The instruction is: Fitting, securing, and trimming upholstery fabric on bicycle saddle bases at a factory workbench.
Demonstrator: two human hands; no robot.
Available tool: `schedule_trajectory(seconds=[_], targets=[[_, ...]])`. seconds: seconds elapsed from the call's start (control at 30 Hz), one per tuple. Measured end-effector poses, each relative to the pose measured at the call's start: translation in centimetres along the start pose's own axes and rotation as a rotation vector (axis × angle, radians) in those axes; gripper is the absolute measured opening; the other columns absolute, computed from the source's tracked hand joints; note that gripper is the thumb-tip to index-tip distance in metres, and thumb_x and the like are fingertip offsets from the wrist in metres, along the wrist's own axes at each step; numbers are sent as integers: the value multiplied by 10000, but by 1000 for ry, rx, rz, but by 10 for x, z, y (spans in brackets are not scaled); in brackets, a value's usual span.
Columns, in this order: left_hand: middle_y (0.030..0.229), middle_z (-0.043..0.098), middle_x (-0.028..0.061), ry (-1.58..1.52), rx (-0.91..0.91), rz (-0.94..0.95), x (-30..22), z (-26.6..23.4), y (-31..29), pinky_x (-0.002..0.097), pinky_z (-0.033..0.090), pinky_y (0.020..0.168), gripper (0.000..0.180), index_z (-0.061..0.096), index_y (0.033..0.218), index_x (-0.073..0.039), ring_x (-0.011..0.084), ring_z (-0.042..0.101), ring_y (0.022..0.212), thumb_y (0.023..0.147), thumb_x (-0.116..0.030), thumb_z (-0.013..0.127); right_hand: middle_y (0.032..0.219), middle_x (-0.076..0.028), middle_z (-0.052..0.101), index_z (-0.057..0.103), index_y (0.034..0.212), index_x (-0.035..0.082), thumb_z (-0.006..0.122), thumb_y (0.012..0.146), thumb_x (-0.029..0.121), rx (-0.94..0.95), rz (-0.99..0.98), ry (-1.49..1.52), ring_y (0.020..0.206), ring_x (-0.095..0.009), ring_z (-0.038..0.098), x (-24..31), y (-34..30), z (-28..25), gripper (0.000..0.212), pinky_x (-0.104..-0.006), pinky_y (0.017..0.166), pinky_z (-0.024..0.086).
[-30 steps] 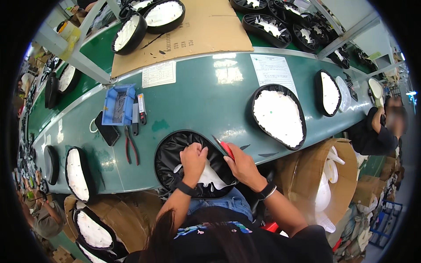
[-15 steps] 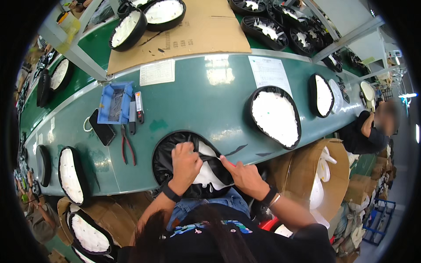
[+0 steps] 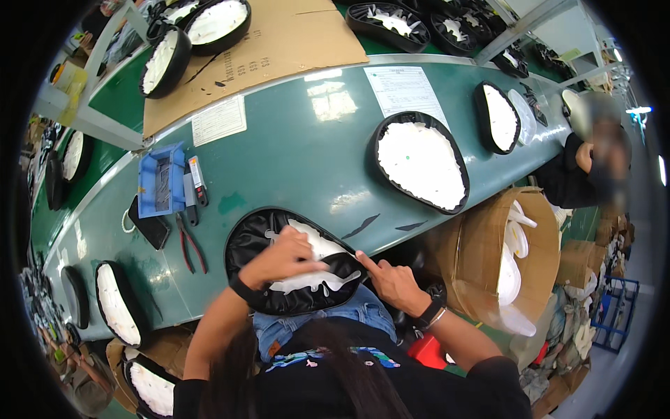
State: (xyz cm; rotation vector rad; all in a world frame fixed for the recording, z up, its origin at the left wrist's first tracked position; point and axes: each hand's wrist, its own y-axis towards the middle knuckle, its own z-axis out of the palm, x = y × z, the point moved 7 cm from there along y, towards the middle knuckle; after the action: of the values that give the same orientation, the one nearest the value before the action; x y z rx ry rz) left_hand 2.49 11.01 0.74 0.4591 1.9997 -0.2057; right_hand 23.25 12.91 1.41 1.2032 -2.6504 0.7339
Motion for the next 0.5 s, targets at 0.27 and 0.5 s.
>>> schedule_trajectory(seconds=[0.27, 0.5], targets=[[777, 418, 8, -1078, -493, -93, 31, -14, 11, 300, 425, 711, 277, 530, 631, -18, 142, 503, 785, 820, -149, 684, 701, -153, 561, 350, 1437, 106, 546, 891, 151, -148, 192, 122, 525, -347, 565, 12, -25, 13, 582, -480, 491, 457], [791, 638, 64, 493, -224, -123, 1, -6, 54, 356, 472, 567, 184, 668, 716, -69, 214, 577, 646, 799, -233, 651, 714, -152, 588, 366, 1419, 161, 551, 877, 140, -176, 173, 58, 542, -368, 580, 12, 13, -18, 573, -494, 500, 462]])
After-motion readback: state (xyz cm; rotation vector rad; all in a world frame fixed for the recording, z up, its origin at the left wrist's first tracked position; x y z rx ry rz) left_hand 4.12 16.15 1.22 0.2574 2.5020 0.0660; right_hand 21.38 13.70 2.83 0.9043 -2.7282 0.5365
